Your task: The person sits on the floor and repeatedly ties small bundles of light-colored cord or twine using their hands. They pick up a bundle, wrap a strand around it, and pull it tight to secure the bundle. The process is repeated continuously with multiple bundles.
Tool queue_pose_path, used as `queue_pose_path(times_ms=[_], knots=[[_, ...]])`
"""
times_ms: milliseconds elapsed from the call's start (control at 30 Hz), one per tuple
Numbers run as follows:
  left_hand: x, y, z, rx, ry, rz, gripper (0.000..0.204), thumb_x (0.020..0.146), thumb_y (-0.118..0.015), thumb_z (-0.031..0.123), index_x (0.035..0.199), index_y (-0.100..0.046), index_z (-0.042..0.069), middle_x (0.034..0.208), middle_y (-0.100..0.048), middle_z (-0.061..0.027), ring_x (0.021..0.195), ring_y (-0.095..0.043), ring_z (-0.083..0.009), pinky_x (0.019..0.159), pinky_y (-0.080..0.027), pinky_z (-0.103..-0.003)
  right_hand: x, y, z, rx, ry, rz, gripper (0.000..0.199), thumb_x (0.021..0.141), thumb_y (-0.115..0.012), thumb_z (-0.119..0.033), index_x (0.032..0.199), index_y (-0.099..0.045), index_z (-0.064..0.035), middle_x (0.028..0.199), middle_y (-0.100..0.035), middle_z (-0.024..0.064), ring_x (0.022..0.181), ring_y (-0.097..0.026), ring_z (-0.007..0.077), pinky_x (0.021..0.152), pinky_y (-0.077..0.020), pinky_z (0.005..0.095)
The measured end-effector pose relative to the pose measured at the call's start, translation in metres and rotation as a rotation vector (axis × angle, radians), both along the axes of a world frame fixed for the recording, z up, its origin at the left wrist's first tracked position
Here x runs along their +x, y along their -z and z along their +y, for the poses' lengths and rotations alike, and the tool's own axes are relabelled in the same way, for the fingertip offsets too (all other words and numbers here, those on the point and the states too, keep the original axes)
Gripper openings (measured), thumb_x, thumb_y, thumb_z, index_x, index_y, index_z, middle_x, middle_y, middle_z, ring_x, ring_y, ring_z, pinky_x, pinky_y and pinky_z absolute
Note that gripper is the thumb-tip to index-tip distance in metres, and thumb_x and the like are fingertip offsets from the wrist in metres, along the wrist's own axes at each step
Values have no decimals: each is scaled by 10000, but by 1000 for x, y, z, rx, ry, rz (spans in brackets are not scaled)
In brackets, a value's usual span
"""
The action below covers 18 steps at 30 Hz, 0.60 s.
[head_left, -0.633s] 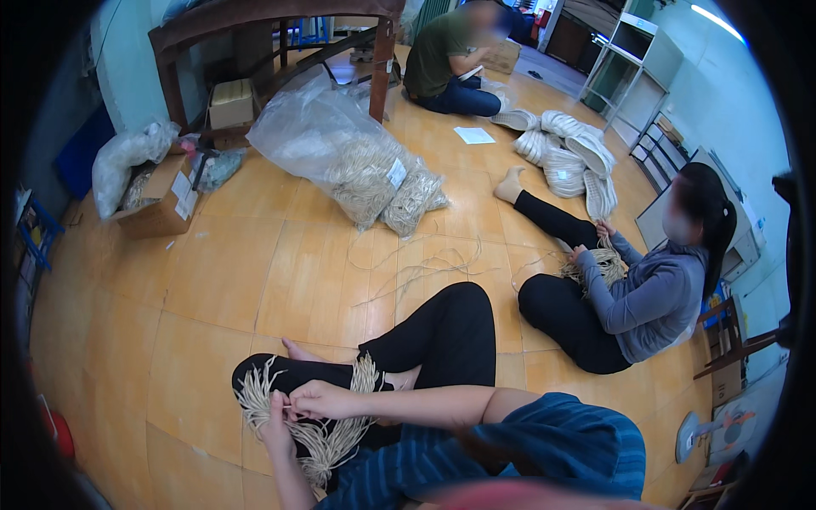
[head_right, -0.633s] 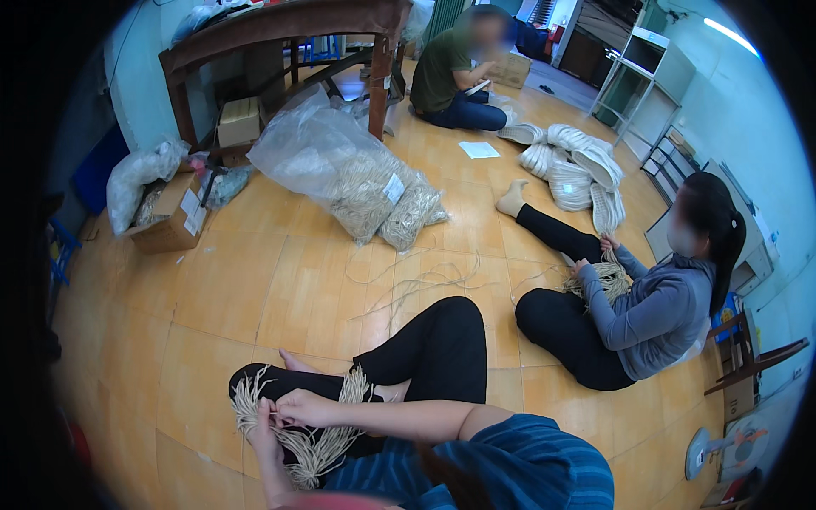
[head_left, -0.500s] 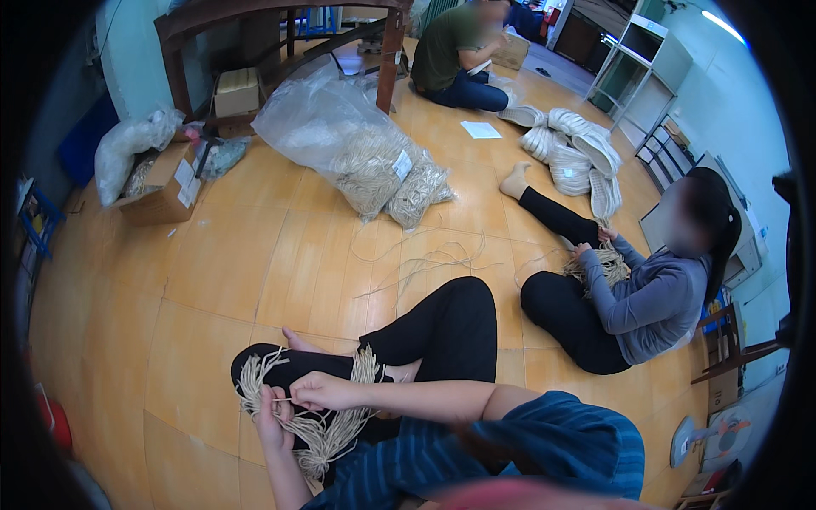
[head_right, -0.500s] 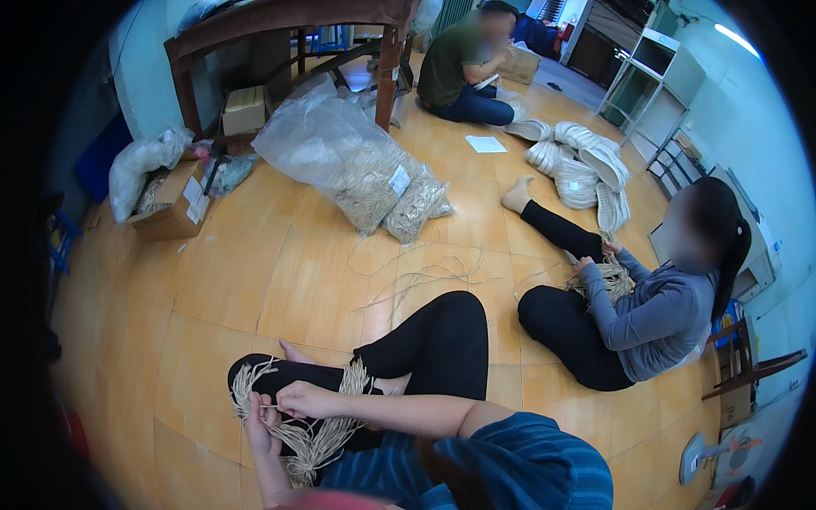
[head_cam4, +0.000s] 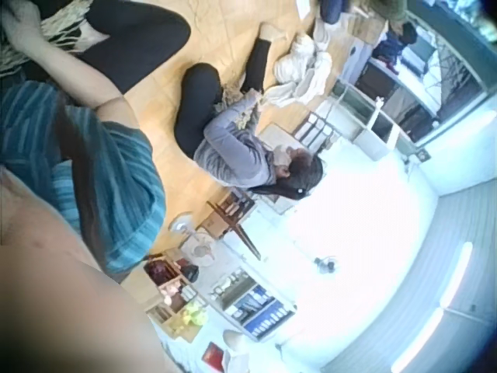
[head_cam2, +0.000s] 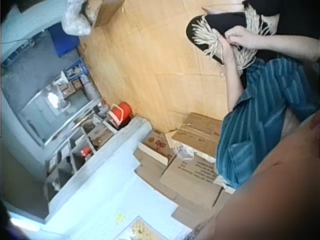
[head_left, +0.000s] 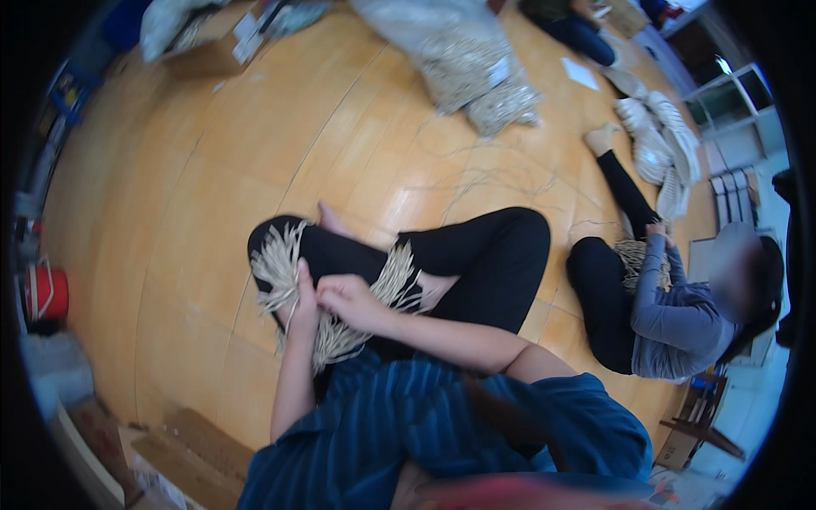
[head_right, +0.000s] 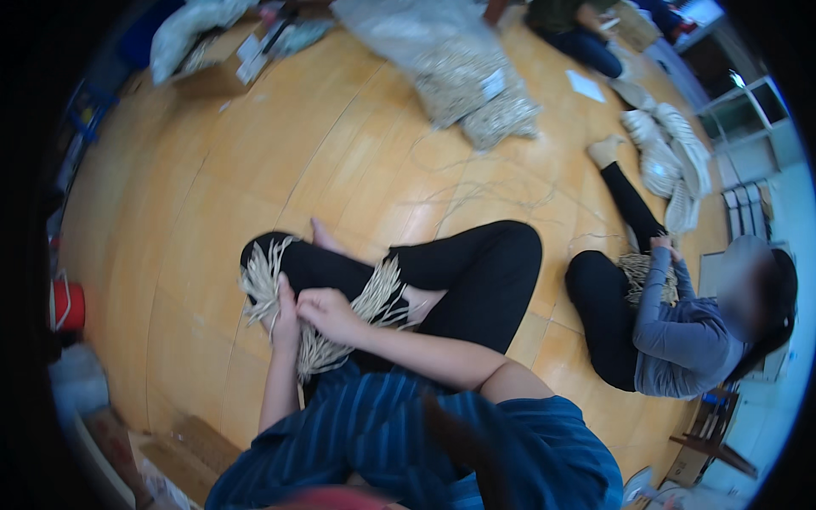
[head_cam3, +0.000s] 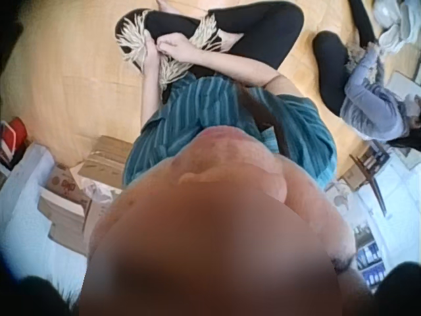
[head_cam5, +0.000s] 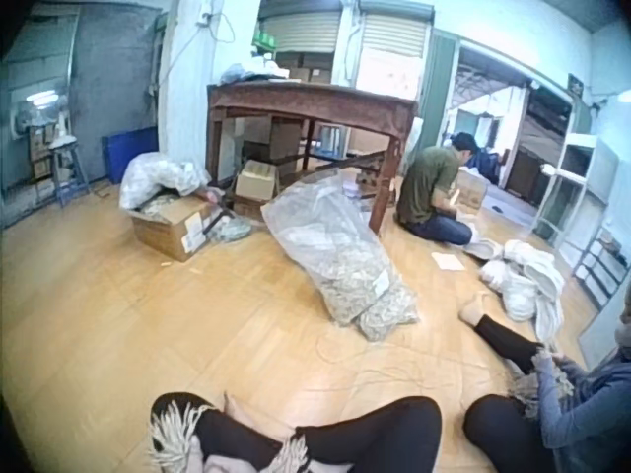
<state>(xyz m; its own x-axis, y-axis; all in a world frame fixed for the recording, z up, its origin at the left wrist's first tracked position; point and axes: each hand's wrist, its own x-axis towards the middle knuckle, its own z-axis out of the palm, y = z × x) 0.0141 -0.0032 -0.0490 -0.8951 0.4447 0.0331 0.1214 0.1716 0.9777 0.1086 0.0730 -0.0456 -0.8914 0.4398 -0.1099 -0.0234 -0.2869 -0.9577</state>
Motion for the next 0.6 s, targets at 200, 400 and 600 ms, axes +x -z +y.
queue_pose_path(times_ms=[200, 400, 600], knots=[[-2, -3, 2, -42, 15, -178, 415, 959, -582, 219, 587, -472, 70, 505, -440, 27, 466, -385, -68, 423, -261, -290, 6, -9, -6, 71, 42, -17, 186, 884, -536, -101, 741, -569, 14, 601, -533, 29, 572, -484, 73, 530, -396, 262], [3, -13, 2, -4, 0, -146, 364, 940, -610, 182, 608, -526, 61, 528, -506, 27, 469, -439, -59, 429, -307, -270, 15, -22, -7, 127, -15, -59, 221, 919, -505, -93, 716, -509, -6, 618, -464, -21, 601, -400, 37, 538, -345, 228], [5, -18, 4, -90, 24, -129, 300, 921, -636, 112, 648, -513, 108, 588, -489, 53, 506, -420, -26, 450, -298, -218, 18, -27, -6, 152, -26, -93, 214, 901, -559, -149, 750, -546, 3, 565, -481, 88, 497, -443, 120, 490, -360, 297]])
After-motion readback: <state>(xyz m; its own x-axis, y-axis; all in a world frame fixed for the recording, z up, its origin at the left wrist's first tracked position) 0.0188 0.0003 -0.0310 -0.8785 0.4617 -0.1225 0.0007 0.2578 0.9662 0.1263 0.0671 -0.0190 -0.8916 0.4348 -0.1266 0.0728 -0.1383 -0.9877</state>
